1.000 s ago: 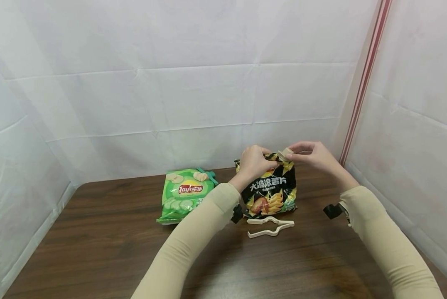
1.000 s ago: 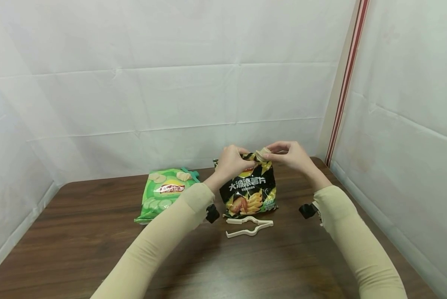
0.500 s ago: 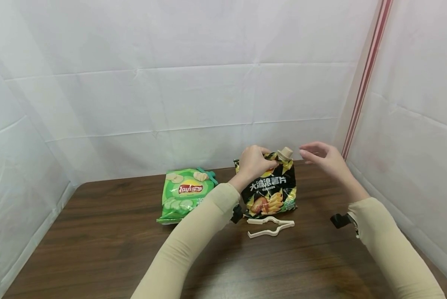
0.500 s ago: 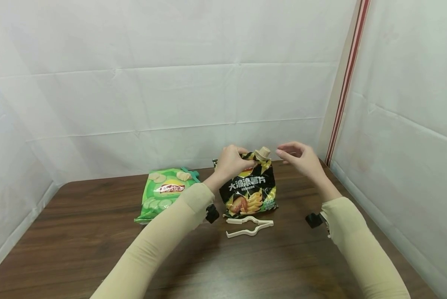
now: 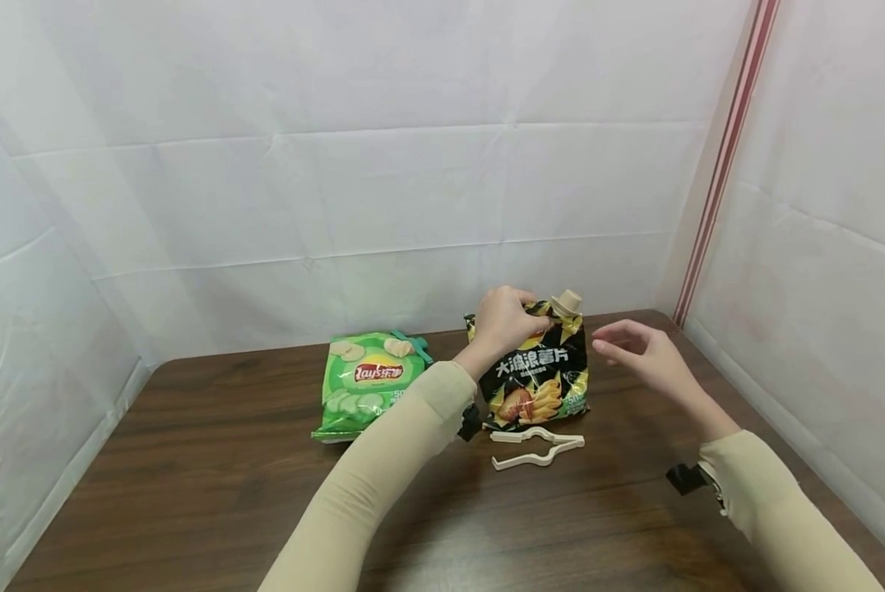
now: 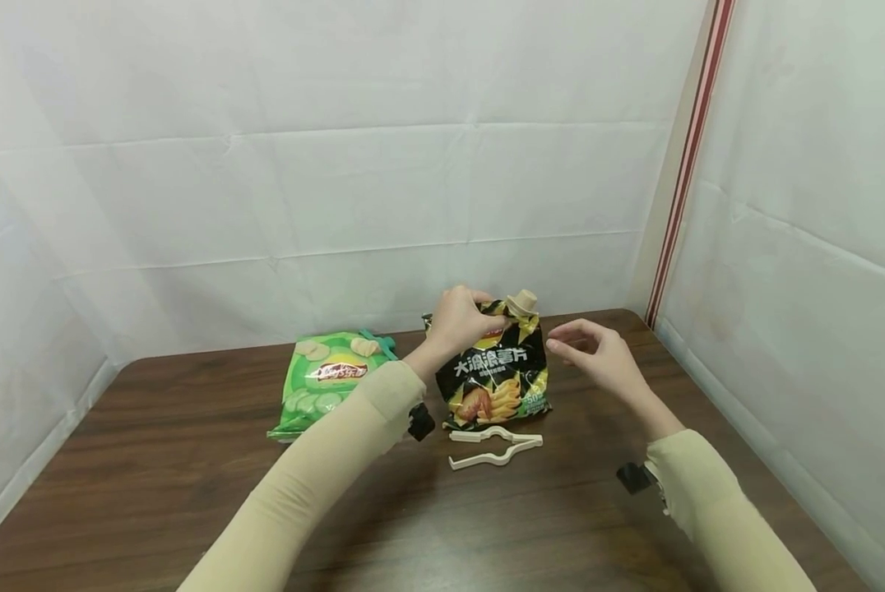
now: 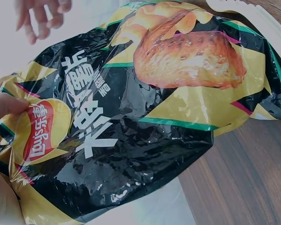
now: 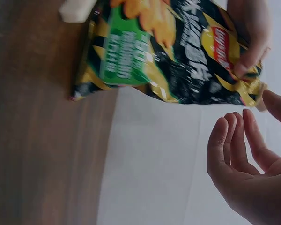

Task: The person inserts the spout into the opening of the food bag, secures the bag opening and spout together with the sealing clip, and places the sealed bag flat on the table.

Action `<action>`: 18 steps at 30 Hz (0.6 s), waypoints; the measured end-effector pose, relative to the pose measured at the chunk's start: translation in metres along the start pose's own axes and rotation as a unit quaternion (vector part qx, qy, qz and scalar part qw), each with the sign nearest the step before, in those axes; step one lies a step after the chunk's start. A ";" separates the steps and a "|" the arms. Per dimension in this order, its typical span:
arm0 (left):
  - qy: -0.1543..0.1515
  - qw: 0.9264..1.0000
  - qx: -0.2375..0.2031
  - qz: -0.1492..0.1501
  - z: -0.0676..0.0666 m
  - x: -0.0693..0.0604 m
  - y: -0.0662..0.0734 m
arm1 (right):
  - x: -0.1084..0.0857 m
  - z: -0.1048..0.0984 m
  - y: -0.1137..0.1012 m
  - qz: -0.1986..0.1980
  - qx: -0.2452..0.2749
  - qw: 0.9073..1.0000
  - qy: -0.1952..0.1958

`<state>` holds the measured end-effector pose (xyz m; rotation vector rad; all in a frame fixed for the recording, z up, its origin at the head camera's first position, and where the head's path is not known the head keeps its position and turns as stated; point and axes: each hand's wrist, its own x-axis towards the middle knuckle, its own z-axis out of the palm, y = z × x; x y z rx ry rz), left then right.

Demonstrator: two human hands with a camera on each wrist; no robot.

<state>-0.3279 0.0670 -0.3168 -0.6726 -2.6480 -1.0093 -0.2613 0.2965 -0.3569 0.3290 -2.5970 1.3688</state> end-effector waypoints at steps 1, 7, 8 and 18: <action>0.000 1.000 -0.001 0.000 0.000 0.000 0.000 | -0.001 0.002 0.002 -0.001 0.003 1.000 -0.006; 0.002 1.000 0.000 0.006 0.000 0.000 0.000 | -0.010 0.014 0.013 -0.018 0.011 0.998 -0.056; 0.003 1.000 -0.001 0.007 0.000 0.000 0.000 | -0.011 0.016 0.015 -0.019 0.011 0.998 -0.066; 0.008 1.000 -0.003 0.011 0.001 0.001 0.000 | -0.025 0.034 0.021 -0.031 0.000 0.990 -0.140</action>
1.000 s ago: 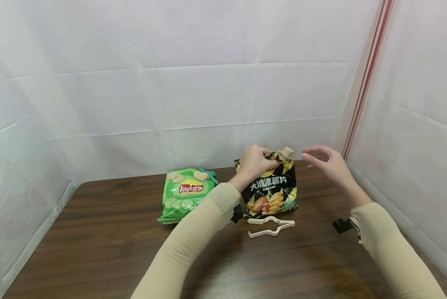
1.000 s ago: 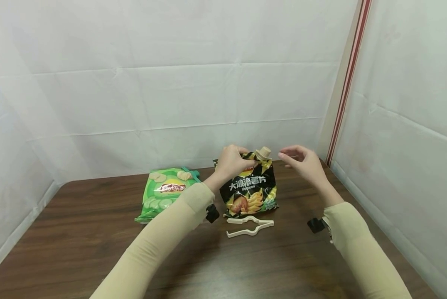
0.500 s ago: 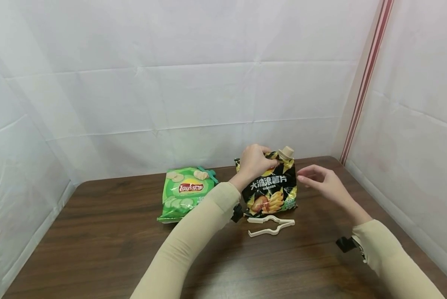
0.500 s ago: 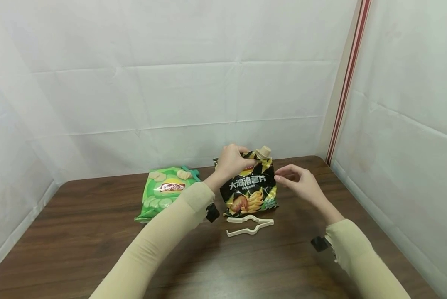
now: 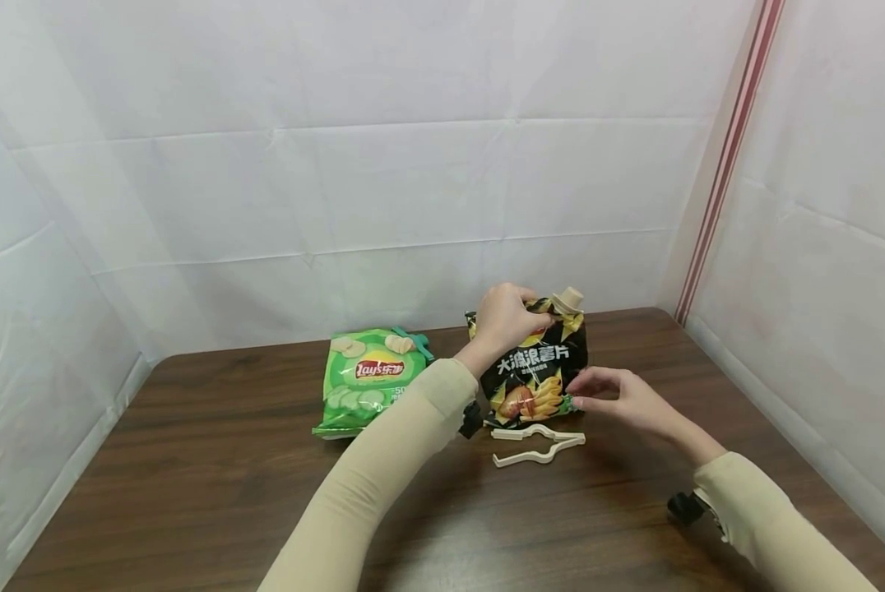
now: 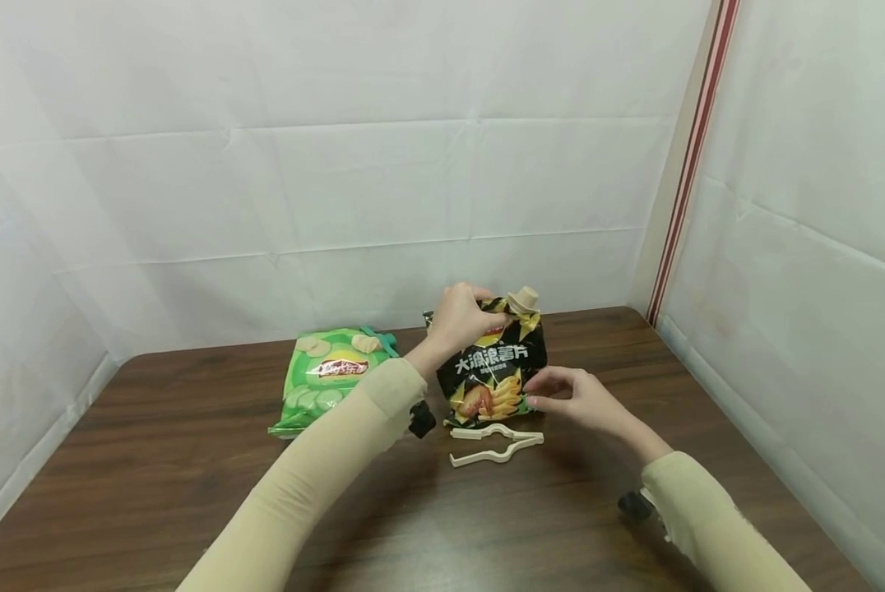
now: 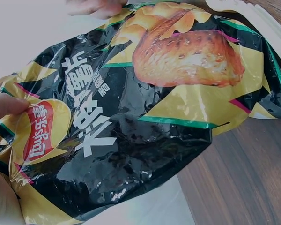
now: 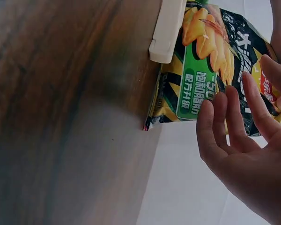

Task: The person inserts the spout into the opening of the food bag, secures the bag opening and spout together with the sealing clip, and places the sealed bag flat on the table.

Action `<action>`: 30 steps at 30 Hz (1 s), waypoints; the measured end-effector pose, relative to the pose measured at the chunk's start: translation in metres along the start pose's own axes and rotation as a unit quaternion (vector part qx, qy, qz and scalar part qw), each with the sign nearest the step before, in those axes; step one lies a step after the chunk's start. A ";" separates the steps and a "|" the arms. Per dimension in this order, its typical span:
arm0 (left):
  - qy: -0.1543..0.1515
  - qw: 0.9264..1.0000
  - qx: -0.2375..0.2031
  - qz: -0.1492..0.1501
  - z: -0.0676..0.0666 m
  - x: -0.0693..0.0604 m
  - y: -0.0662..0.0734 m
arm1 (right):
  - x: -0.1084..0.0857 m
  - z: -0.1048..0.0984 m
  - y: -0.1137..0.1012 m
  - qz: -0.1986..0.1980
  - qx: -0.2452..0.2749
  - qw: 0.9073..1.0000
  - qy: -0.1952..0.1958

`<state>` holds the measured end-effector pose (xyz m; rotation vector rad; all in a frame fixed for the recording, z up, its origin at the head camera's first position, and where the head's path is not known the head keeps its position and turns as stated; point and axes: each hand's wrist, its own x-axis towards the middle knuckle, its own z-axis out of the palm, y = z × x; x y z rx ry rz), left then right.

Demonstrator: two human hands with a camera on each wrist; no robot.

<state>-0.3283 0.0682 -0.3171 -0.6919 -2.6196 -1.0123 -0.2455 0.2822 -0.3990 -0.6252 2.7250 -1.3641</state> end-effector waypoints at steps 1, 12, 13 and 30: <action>-0.001 1.000 -0.001 -0.002 0.000 0.000 0.000 | -0.001 0.001 0.000 -0.002 0.002 1.000 -0.003; -0.001 1.000 -0.004 0.002 0.002 0.000 0.000 | -0.005 0.019 0.007 -0.059 -0.018 0.993 -0.099; -0.002 1.000 -0.005 0.002 0.002 0.000 0.000 | -0.005 0.020 0.007 -0.063 -0.015 0.992 -0.106; -0.002 1.000 -0.004 0.000 0.002 0.000 -0.002 | -0.004 0.030 0.018 -0.089 -0.109 0.980 -0.144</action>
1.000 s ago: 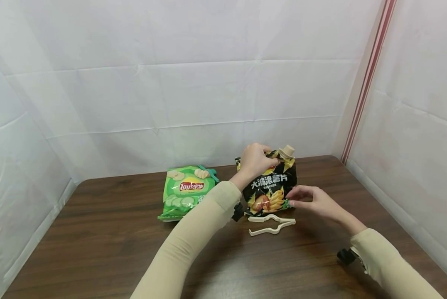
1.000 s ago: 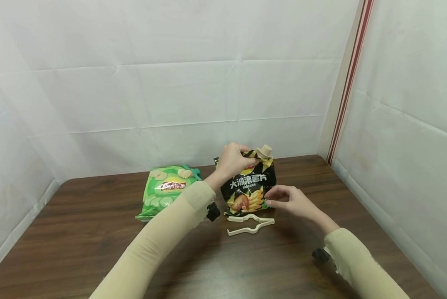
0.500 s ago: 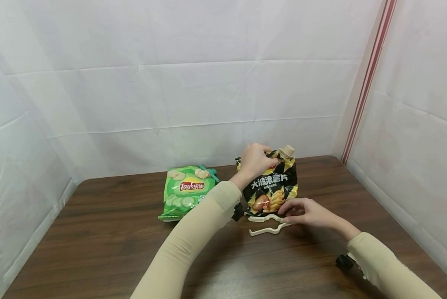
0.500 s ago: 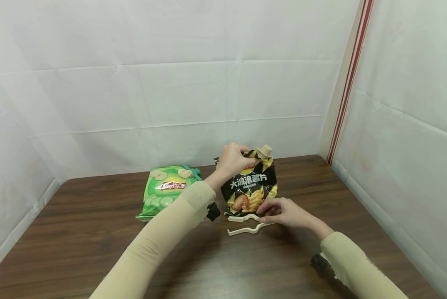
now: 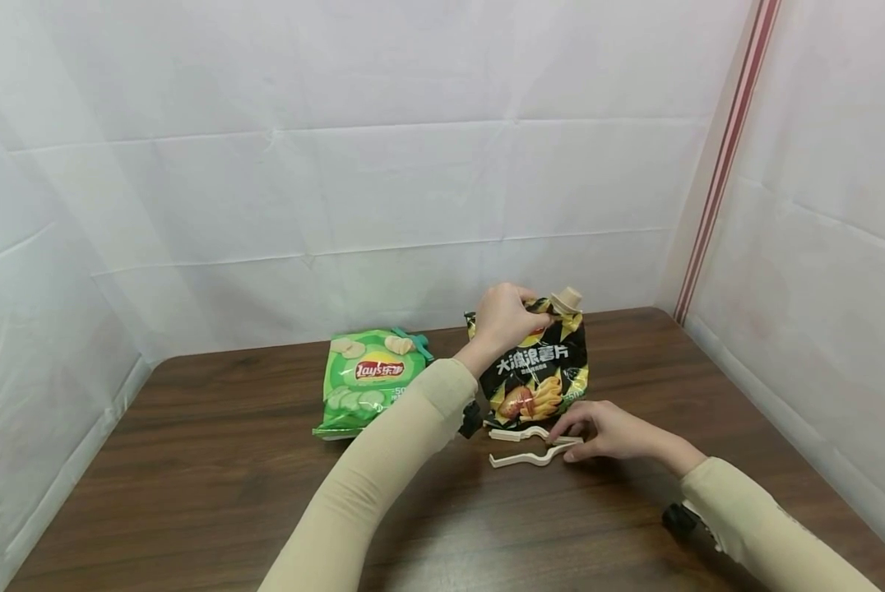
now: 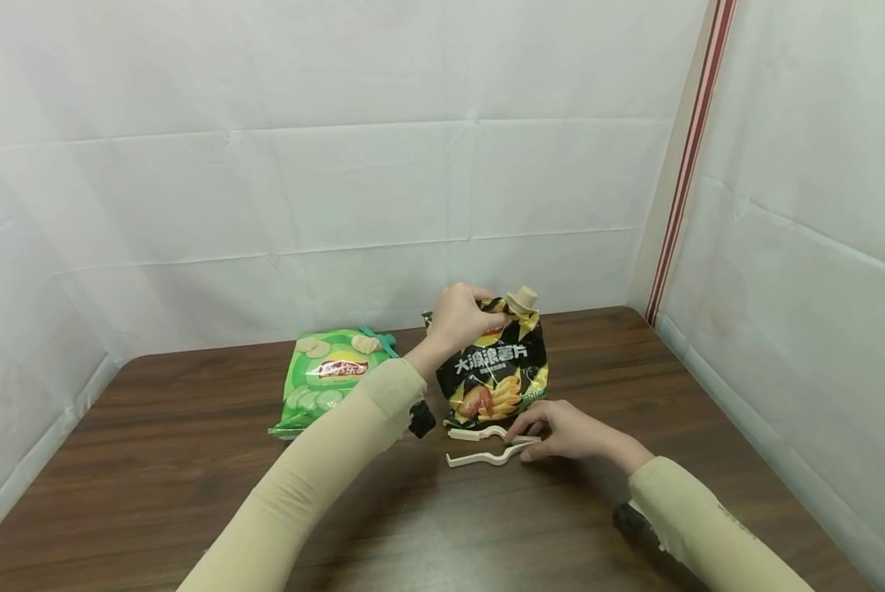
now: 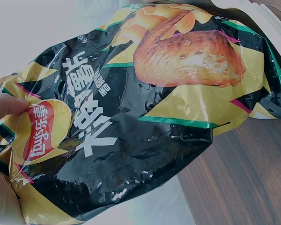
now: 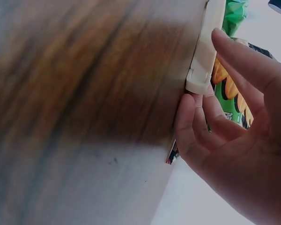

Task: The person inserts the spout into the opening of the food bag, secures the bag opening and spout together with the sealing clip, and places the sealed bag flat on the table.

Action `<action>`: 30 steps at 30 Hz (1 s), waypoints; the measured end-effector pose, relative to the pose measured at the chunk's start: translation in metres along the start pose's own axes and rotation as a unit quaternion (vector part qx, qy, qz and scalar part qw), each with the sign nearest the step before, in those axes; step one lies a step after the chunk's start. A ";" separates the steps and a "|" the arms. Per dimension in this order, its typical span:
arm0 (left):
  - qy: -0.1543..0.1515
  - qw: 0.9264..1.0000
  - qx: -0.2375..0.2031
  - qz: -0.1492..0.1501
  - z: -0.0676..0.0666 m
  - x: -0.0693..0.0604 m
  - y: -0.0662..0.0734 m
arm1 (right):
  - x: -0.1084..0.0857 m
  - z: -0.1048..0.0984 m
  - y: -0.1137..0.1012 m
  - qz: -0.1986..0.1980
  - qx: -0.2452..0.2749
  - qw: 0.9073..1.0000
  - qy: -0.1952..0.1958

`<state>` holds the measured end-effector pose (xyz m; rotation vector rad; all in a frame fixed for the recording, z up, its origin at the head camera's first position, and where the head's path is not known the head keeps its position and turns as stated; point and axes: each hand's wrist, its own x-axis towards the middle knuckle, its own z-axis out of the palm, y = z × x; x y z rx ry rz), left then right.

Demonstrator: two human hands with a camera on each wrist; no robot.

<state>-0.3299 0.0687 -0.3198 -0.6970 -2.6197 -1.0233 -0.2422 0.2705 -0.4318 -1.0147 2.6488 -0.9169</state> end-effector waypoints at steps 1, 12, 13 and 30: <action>0.000 1.000 0.001 -0.001 0.000 0.000 0.000 | 0.000 0.000 0.000 -0.005 -0.001 1.000 -0.001; 0.000 1.000 -0.005 -0.003 0.000 0.000 -0.001 | 0.003 0.000 -0.003 -0.031 -0.043 0.999 0.010; 0.001 1.000 -0.004 -0.002 0.000 0.000 -0.001 | 0.003 0.000 -0.003 -0.031 -0.045 0.998 0.011; 0.007 1.000 -0.012 0.005 0.000 -0.001 -0.002 | -0.005 -0.008 0.002 -0.040 -0.033 0.998 0.028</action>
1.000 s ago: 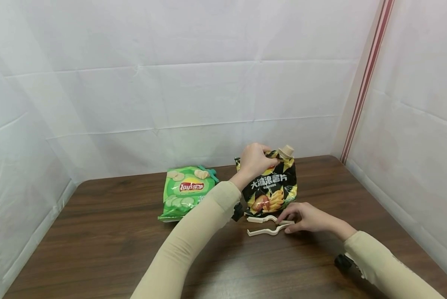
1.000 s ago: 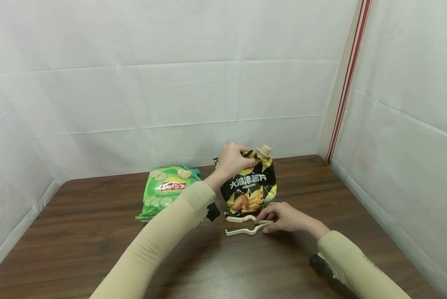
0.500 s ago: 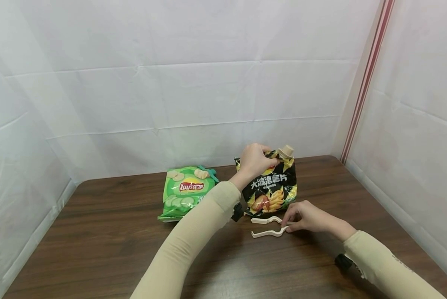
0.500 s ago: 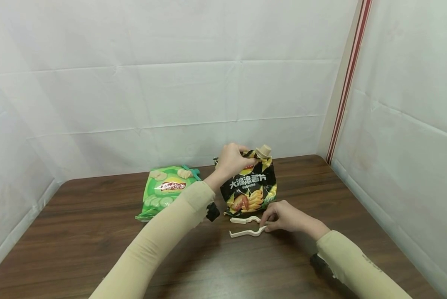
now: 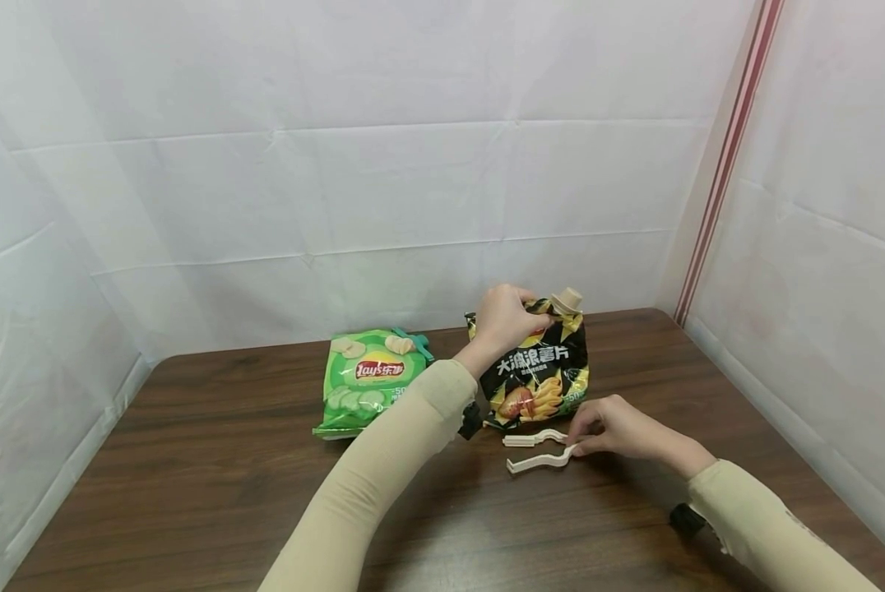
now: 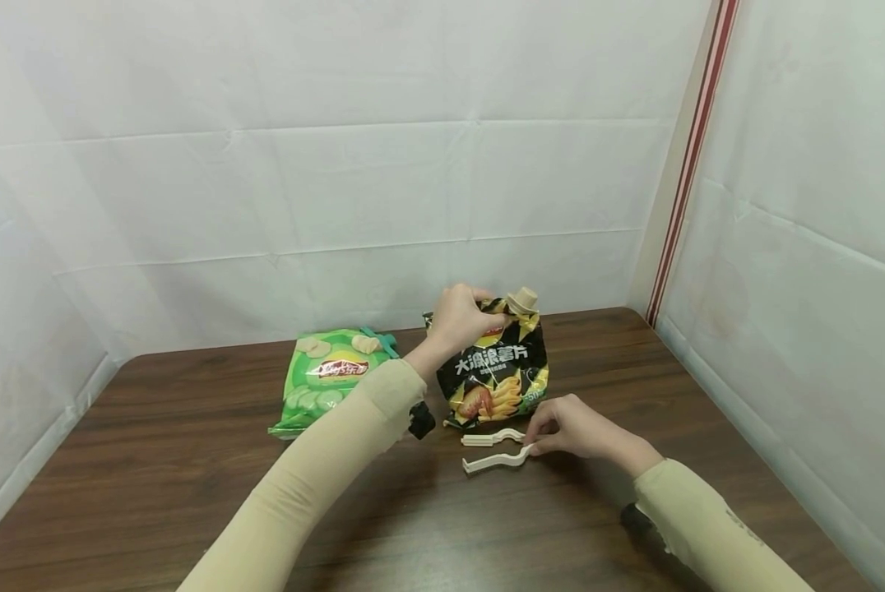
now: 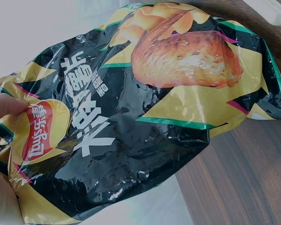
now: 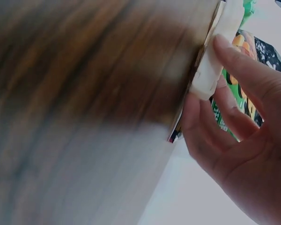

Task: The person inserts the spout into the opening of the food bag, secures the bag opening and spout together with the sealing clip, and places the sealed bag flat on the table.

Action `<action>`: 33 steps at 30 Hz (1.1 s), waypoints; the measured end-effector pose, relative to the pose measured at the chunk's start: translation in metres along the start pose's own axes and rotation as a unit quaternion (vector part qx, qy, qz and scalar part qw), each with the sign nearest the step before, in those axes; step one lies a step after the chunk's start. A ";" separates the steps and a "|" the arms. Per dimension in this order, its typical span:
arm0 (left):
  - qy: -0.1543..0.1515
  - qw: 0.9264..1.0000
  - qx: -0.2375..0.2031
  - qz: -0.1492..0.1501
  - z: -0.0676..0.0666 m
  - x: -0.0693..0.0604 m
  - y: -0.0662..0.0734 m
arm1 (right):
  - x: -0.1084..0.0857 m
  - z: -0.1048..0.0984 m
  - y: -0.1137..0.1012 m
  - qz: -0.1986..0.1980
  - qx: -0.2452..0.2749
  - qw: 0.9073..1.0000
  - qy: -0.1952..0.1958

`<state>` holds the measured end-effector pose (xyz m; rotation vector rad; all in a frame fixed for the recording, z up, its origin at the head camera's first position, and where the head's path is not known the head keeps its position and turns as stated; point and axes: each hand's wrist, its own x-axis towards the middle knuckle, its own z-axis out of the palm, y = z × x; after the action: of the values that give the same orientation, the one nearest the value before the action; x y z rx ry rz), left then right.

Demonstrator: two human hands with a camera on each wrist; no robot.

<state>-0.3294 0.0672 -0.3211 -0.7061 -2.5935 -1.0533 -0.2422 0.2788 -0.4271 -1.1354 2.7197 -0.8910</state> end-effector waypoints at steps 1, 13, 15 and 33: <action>0.000 1.000 0.000 0.000 0.000 0.000 0.000 | -0.001 -0.001 0.001 0.002 0.001 1.000 0.002; -0.002 1.000 -0.011 0.001 0.001 0.000 -0.001 | -0.011 -0.006 0.007 0.019 0.009 1.000 0.024; -0.003 1.000 -0.010 0.001 0.001 0.000 -0.001 | -0.013 -0.007 0.007 0.024 0.010 0.999 0.024; 0.000 1.000 -0.015 0.001 -0.001 -0.001 -0.002 | -0.030 -0.025 0.004 0.046 0.056 0.996 0.050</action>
<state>-0.3297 0.0647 -0.3221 -0.7150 -2.5814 -1.0936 -0.2297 0.3133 -0.4135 -0.9614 2.7344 -1.0984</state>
